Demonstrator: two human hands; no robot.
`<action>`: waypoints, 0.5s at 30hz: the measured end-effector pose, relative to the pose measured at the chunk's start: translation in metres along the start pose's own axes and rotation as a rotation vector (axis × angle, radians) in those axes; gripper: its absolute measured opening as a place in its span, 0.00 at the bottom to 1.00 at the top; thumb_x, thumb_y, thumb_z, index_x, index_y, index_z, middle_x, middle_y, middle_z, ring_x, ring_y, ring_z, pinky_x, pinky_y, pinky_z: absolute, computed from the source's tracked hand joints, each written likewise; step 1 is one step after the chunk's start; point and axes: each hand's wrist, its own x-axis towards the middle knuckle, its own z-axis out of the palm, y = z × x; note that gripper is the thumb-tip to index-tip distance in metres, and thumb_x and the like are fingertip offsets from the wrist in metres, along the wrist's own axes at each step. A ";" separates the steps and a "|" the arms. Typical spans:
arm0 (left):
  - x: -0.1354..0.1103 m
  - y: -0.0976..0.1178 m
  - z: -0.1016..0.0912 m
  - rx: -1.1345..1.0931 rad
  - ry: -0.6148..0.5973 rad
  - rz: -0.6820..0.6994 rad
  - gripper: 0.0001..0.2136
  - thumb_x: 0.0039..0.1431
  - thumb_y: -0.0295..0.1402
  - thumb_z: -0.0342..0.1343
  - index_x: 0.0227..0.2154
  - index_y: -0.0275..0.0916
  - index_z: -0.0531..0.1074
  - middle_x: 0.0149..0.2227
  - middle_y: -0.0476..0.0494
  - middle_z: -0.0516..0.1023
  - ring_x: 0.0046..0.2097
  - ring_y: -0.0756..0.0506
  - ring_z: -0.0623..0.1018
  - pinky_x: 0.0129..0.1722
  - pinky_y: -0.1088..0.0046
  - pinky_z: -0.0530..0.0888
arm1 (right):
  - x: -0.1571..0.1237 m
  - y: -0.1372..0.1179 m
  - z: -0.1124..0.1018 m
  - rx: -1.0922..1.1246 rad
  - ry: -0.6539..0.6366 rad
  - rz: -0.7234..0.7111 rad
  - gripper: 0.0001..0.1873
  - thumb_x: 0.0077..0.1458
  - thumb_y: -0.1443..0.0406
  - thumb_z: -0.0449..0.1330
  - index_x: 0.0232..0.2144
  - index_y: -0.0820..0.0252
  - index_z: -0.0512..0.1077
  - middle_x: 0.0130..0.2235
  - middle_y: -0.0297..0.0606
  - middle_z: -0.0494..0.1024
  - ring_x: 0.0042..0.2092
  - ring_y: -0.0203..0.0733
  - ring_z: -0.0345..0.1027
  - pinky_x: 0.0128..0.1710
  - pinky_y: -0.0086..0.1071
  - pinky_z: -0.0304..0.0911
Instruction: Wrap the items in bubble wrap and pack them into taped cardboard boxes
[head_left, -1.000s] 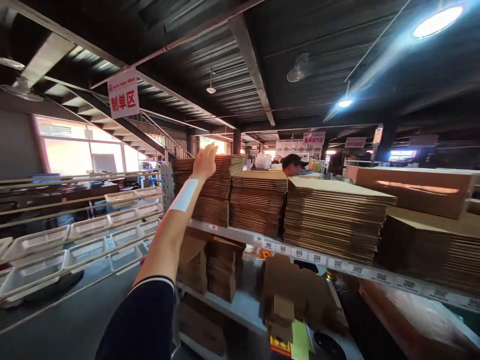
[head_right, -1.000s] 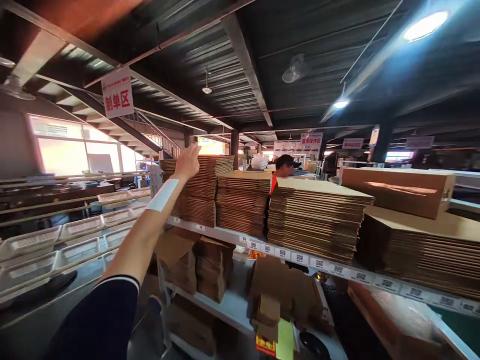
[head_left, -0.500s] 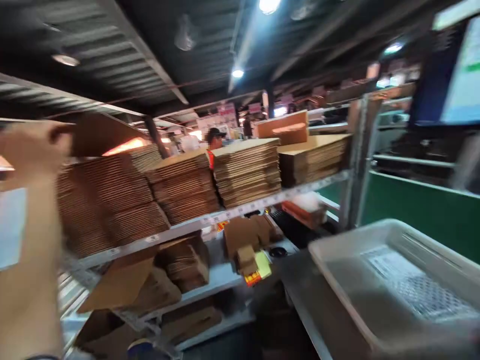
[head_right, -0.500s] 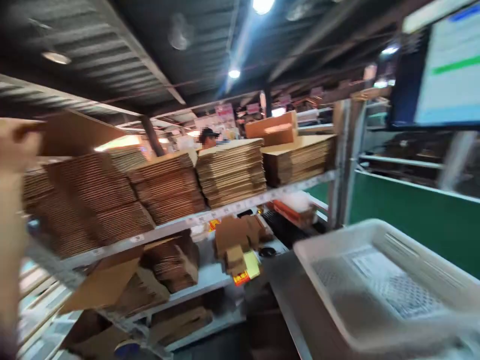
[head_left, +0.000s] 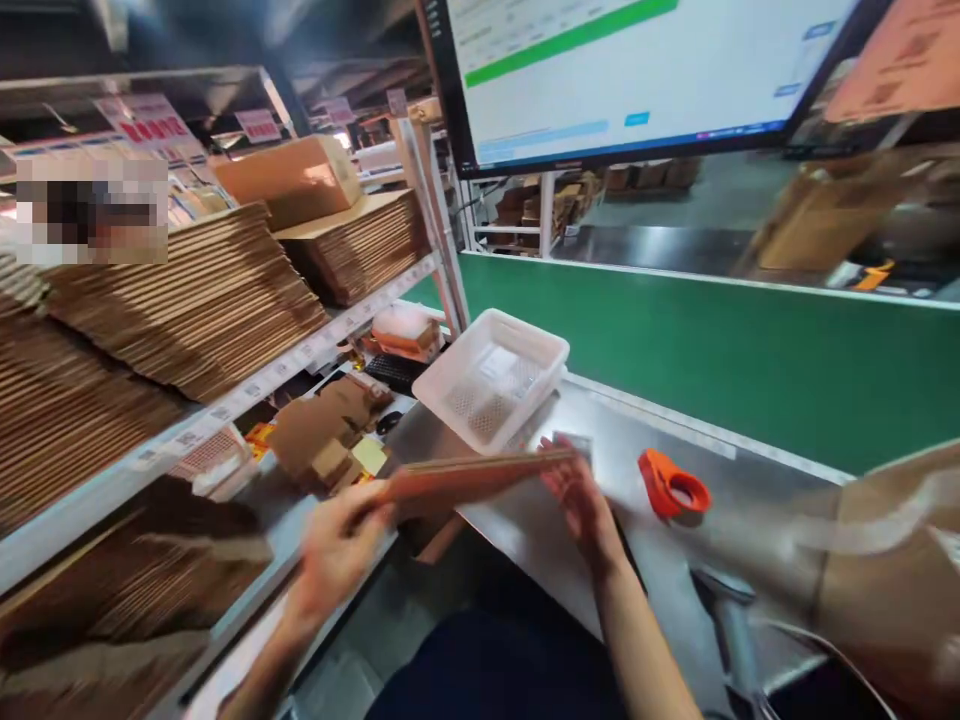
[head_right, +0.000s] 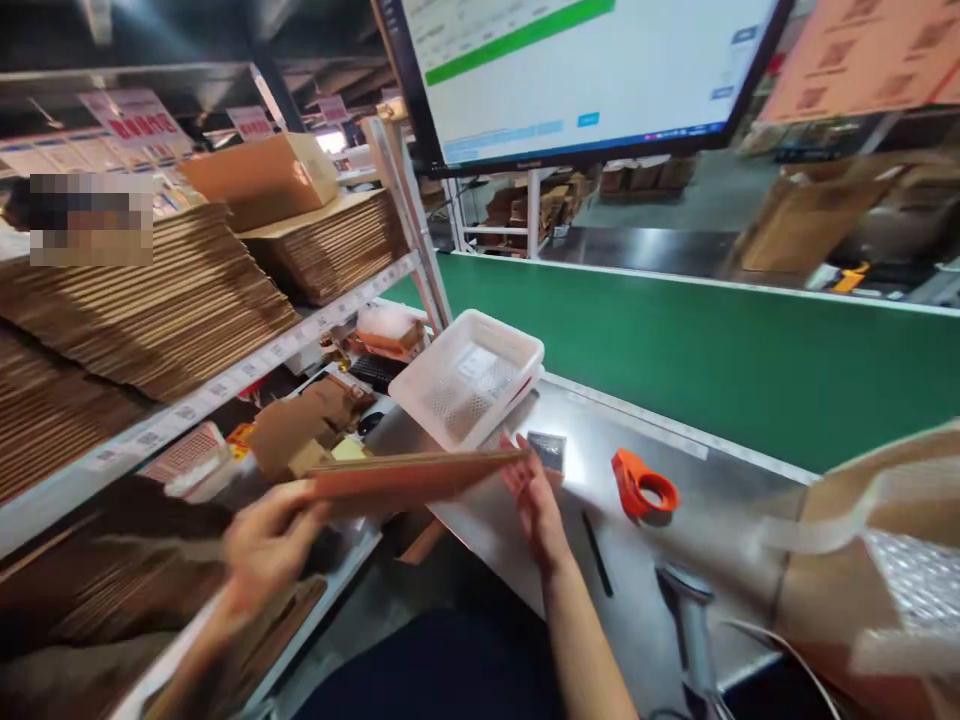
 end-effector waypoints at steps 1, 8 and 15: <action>-0.011 0.004 0.021 -0.070 -0.080 -0.019 0.15 0.62 0.53 0.58 0.36 0.48 0.80 0.34 0.48 0.84 0.35 0.42 0.82 0.35 0.65 0.81 | -0.007 -0.004 -0.008 -0.002 0.131 0.010 0.48 0.54 0.32 0.53 0.66 0.50 0.59 0.67 0.48 0.69 0.68 0.55 0.64 0.67 0.50 0.60; -0.061 0.003 0.175 -0.635 -0.451 -0.290 0.40 0.52 0.74 0.48 0.45 0.39 0.79 0.41 0.37 0.85 0.44 0.35 0.84 0.47 0.57 0.79 | -0.064 0.024 -0.077 -0.355 0.635 0.156 0.31 0.55 0.41 0.57 0.51 0.53 0.67 0.57 0.49 0.76 0.61 0.55 0.68 0.66 0.47 0.61; -0.046 -0.037 0.241 -1.040 -0.519 -0.775 0.38 0.59 0.68 0.49 0.59 0.44 0.72 0.52 0.40 0.83 0.55 0.38 0.81 0.55 0.59 0.77 | -0.113 0.066 -0.086 -0.269 0.464 0.012 0.40 0.55 0.46 0.61 0.66 0.55 0.61 0.68 0.47 0.67 0.70 0.55 0.58 0.72 0.52 0.51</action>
